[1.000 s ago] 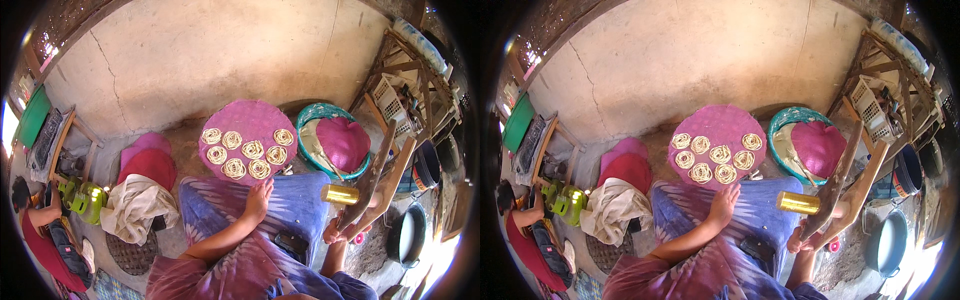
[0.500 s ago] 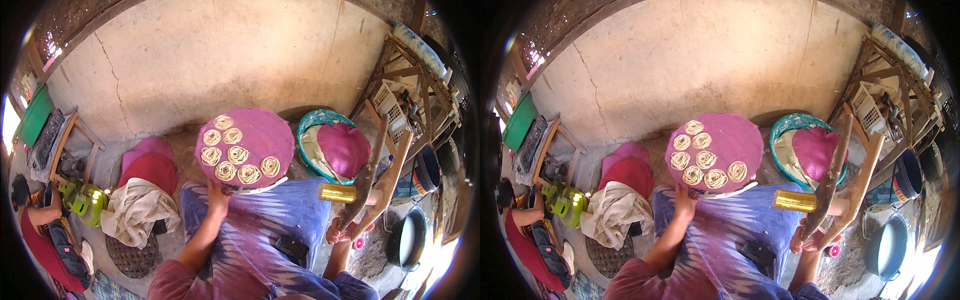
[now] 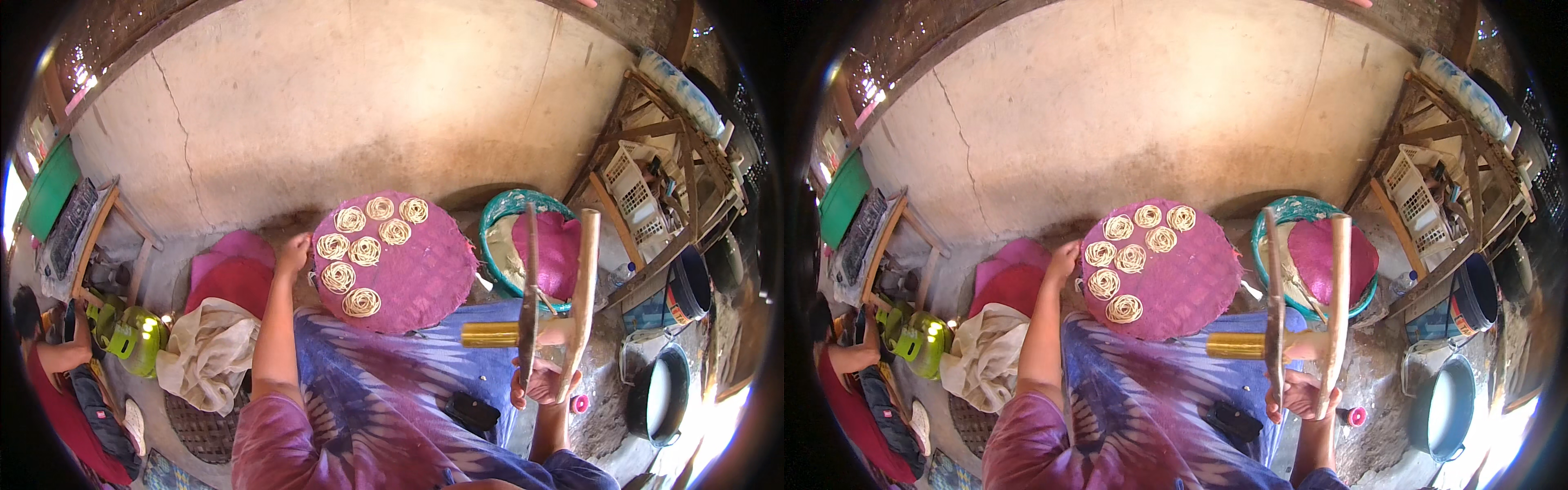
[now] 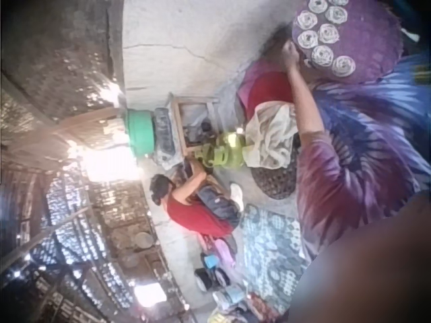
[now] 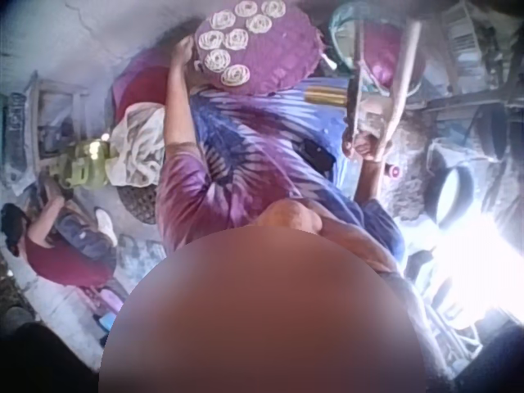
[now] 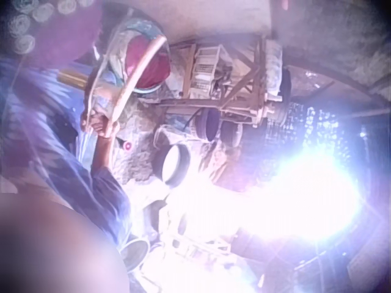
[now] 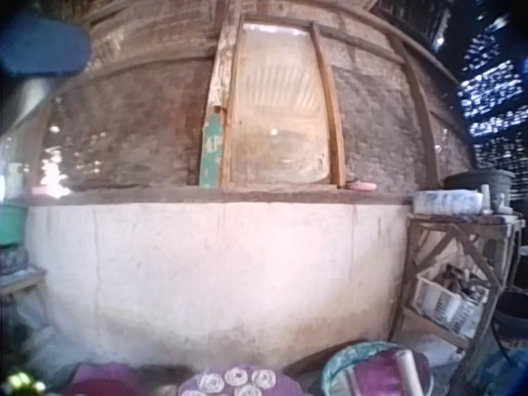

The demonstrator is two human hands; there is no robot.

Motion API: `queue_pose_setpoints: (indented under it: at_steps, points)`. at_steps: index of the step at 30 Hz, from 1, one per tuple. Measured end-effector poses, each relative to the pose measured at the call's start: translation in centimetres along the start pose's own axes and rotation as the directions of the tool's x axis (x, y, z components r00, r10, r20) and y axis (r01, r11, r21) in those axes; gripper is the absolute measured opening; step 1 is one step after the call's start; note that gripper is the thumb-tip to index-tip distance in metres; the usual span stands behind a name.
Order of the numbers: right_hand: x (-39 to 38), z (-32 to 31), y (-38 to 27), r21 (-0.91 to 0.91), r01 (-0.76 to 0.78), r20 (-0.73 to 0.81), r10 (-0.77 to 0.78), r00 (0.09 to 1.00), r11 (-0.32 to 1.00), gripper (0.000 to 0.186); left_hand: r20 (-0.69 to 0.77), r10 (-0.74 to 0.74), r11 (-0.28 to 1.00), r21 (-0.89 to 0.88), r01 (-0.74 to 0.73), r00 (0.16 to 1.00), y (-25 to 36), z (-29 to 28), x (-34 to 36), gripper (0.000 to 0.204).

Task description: The person uses a handheld noodle press to extrude dough into thin strands, then coils the strands into small nests on a red tray. They repeatedly refill the press with dough from a nearby bowl and continue forming more noodle nests.

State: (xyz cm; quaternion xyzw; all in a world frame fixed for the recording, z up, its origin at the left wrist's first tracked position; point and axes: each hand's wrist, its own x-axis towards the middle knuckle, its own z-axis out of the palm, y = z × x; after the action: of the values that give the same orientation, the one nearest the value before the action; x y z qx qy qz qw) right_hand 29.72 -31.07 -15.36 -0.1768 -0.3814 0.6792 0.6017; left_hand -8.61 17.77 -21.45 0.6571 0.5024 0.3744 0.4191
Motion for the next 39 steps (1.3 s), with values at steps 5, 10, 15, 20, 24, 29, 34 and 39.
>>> queue_pose_setpoints:
  at_steps: [5,10,15,20,24,29,34,39]
  points:
    - [2.8,0.3,0.0,-0.048,-0.278,-0.021,0.277,0.961,0.959,0.13,0.029,0.427,0.831,-0.408,-0.38,0.904,15.3,2.4,-5.4,0.076]
    - [8.9,0.3,-0.2,0.117,-0.513,0.312,0.459,0.832,0.851,0.12,0.378,0.62,0.366,-0.915,0.172,0.688,28.1,7.4,-13.2,0.099]
    - [14.3,2.5,-6.1,-0.191,-0.687,0.215,0.713,0.667,0.701,0.14,0.401,0.705,0.212,-0.906,0.366,0.585,30.2,7.1,-10.0,0.079]
    - [19.2,3.4,-10.0,-0.365,-0.736,-0.181,0.732,0.657,0.571,0.115,0.292,0.572,-0.132,-0.889,0.438,0.766,22.1,9.9,-4.3,0.051]
    - [21.9,3.6,-9.3,-0.455,-0.822,-0.393,0.752,0.53,0.342,0.098,0.121,0.448,-0.34,-0.893,0.294,0.886,14.8,12.7,-3.8,0.043]
    - [23.6,4.9,-8.0,-0.611,-0.747,-0.449,0.661,0.601,0.263,0.091,0.08,0.446,-0.395,-0.877,0.275,0.892,12.9,10.9,-3.3,0.037]
    - [22.7,7.6,-9.3,-0.571,-0.776,-0.458,0.68,0.573,0.269,0.089,0.094,0.434,-0.37,-0.888,0.273,0.896,14.2,9.8,-4.4,0.037]
    - [22.9,7.9,-10.9,-0.638,-0.755,-0.55,0.596,0.585,0.153,0.087,0.078,0.384,-0.446,-0.857,0.259,0.92,15.7,11.3,-4.2,0.047]
